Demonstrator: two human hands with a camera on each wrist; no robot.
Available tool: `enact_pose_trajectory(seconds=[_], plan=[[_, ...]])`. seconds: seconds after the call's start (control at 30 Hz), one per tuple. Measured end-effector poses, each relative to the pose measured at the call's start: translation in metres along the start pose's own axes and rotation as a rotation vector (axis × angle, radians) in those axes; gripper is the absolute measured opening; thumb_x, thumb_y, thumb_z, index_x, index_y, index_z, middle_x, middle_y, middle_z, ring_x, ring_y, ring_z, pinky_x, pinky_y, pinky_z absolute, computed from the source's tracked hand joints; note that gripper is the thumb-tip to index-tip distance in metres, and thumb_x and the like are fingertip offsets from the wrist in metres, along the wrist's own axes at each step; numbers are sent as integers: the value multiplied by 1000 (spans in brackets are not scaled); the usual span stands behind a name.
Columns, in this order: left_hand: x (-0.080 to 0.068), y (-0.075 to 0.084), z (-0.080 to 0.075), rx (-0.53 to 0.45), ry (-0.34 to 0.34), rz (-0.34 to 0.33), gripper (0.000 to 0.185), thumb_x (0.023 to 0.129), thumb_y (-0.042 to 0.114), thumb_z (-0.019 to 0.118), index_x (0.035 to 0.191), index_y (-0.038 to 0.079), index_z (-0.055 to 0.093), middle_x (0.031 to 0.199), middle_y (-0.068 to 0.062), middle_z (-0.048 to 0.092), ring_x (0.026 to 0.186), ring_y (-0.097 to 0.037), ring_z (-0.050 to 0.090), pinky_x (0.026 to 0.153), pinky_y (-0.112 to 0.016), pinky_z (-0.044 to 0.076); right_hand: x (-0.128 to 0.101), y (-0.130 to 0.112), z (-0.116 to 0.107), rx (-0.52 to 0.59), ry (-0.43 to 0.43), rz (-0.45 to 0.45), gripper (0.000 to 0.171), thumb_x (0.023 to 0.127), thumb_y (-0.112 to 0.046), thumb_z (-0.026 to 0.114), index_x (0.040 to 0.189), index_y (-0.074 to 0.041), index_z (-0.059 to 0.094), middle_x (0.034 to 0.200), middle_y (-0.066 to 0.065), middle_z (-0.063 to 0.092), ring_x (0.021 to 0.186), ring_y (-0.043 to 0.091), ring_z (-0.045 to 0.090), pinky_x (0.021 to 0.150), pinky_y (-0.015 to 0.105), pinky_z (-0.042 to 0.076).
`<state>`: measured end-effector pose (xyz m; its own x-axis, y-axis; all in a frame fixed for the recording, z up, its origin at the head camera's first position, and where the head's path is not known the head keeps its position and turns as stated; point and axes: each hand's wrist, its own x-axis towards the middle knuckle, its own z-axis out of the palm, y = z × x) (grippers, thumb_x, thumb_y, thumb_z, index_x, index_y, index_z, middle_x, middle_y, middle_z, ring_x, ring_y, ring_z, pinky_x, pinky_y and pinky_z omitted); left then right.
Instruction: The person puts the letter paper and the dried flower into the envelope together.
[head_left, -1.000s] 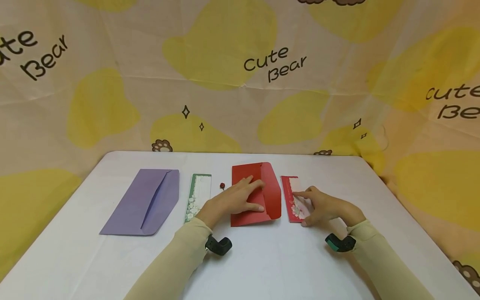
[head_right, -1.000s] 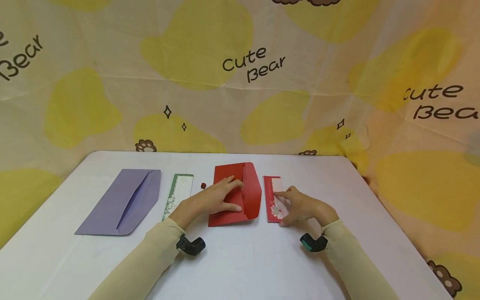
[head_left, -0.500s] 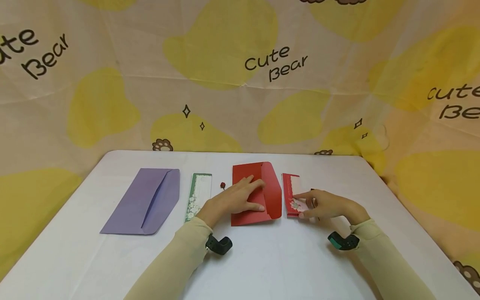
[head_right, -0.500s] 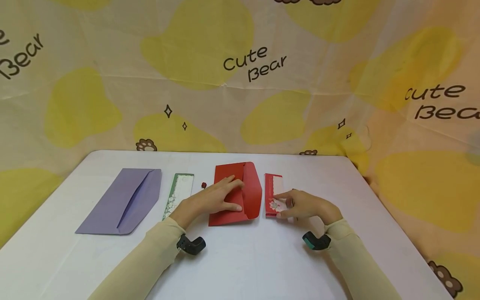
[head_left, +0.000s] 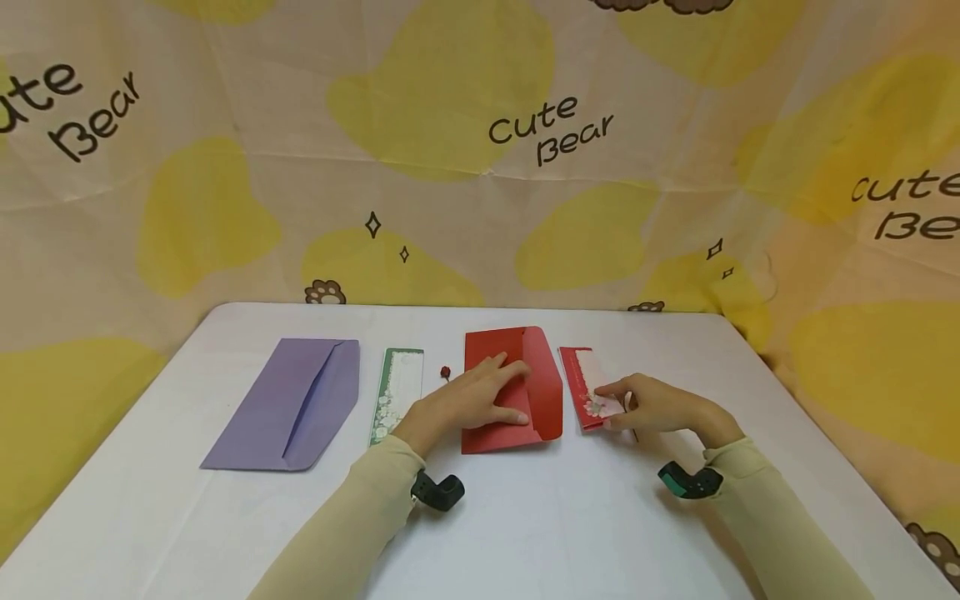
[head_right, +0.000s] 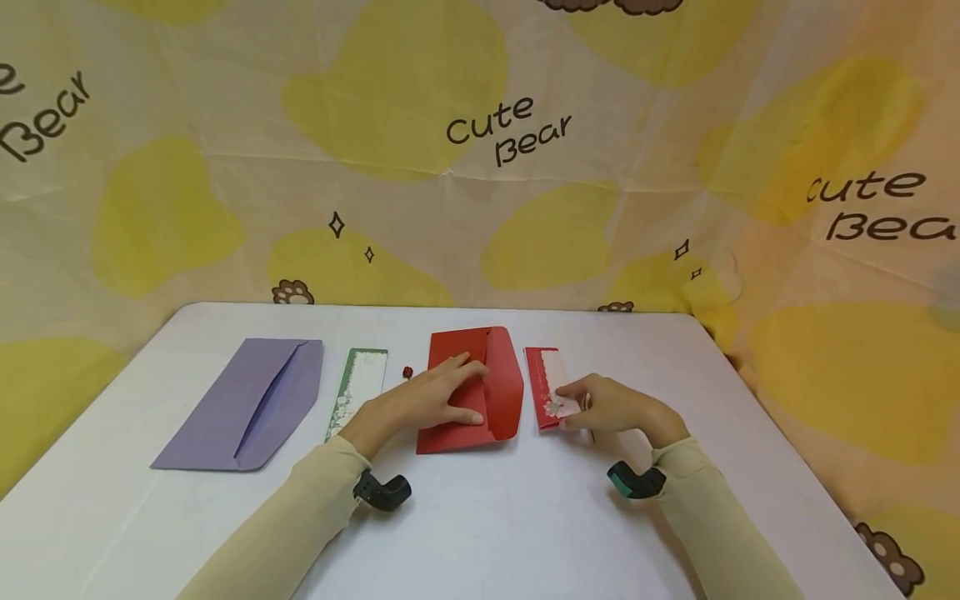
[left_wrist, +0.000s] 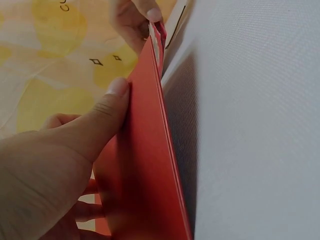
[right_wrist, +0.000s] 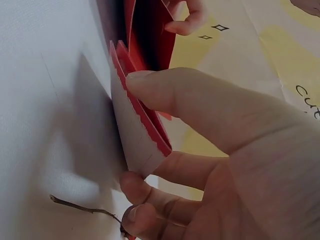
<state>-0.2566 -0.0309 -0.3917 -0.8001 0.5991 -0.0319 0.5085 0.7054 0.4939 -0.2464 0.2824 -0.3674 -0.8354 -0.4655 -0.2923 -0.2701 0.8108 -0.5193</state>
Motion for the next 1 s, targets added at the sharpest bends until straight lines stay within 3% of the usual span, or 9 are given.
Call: enact_pose_trajectory(seconds=[0.13, 0.33, 0.43, 0.6, 0.73, 0.9, 1.0], plan=[[0, 0, 0, -3, -8, -2, 68, 88, 52, 73, 146, 31, 43, 166, -17, 28, 156, -36, 23, 116, -62, 38, 0, 1, -1, 21, 8, 2, 60, 89, -32, 74, 139, -2, 60, 78, 1, 53, 81, 17, 49, 62, 26, 39], [0, 0, 1, -4, -9, -1, 69, 88, 52, 73, 146, 31, 43, 166, -17, 28, 156, -36, 23, 115, -62, 39, 2, 4, 0, 82, 39, -5, 43, 99, -26, 62, 135, -1, 63, 119, 15, 67, 100, 22, 52, 75, 29, 47], [-1, 0, 1, -11, -8, -3, 69, 88, 52, 73, 146, 31, 44, 166, -17, 28, 156, -36, 22, 114, -63, 39, 4, 6, -1, 93, 103, -48, 35, 101, -17, 58, 129, 2, 66, 128, 22, 66, 95, 20, 51, 71, 24, 47], [-1, -1, 2, -4, -10, -5, 69, 88, 53, 73, 146, 31, 43, 166, -17, 29, 156, -37, 23, 114, -63, 39, 5, 10, 0, 99, 198, -114, 28, 98, -7, 61, 121, 7, 69, 111, 19, 71, 79, 15, 50, 61, 20, 44], [-1, -1, 2, 8, -14, -4, 69, 88, 55, 72, 146, 32, 43, 166, -16, 29, 156, -36, 23, 114, -62, 40, 3, 9, 0, 128, 228, -114, 26, 96, -4, 62, 120, 5, 69, 95, 11, 64, 81, 17, 50, 61, 19, 45], [0, 0, 1, 11, -8, -12, 68, 88, 55, 72, 145, 33, 43, 166, -16, 28, 156, -36, 23, 114, -62, 40, 3, 7, -2, 156, 250, -115, 30, 94, -1, 64, 123, 4, 67, 105, 16, 60, 97, 25, 52, 69, 19, 51], [0, 0, 1, 16, -7, -10, 68, 88, 55, 73, 145, 33, 43, 166, -15, 29, 156, -35, 23, 114, -62, 40, 3, 7, -2, 172, 231, -107, 38, 93, -1, 65, 130, 6, 62, 117, 23, 60, 95, 25, 53, 67, 20, 52]])
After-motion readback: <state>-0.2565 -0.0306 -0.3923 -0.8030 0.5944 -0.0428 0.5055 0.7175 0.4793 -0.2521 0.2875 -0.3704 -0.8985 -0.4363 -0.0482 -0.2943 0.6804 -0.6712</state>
